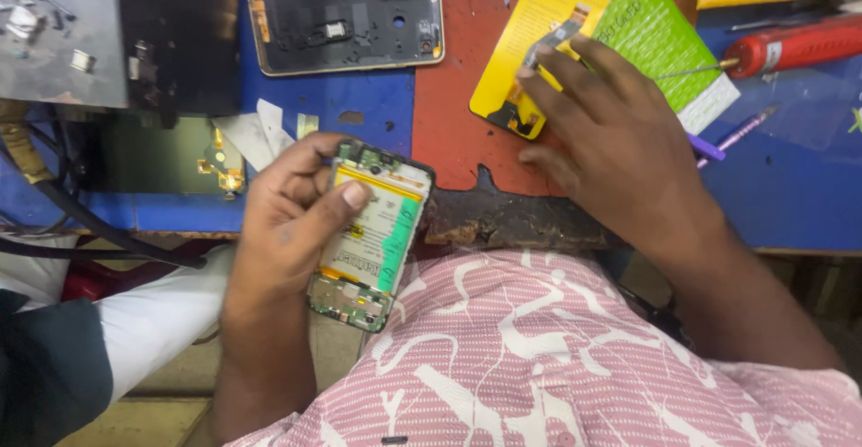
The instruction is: The person disassembles a smartphone, removes the back cover, and uses a screwdriver to manipulate internal components and the battery area. They handle a small black plastic frame and a battery, working on the device's internal assembly.
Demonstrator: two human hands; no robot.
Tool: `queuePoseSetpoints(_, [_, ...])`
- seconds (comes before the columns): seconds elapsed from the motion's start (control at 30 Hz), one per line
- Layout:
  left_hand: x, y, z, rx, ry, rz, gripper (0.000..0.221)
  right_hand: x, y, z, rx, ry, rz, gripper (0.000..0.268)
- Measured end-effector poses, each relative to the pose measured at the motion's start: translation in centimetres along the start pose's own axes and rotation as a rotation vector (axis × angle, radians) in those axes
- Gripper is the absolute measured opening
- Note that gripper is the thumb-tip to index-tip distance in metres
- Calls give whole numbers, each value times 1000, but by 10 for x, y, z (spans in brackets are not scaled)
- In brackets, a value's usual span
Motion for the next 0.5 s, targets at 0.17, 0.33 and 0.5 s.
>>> queuePoseSetpoints(0.17, [2,5,3,-10,-12,61,34,-13,3,8,214,-182,-172,56])
queuePoseSetpoints(0.33, [2,4,-1,-19,-10,58,33,-3,-8,8,441,-291,-25,45])
queuePoseSetpoints(0.5, [5,1,-7,-9,-8,71,36,42,-31,63,272,9,144,37])
Point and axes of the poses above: each hand's wrist, its own x-axis away from the middle knuckle, its own y-axis out of the palm, z = x × y, the point moved 3 cm from there along -x, towards the middle knuckle, and after that the axes turned 13 degrees about -z, right-handed, at the moved point
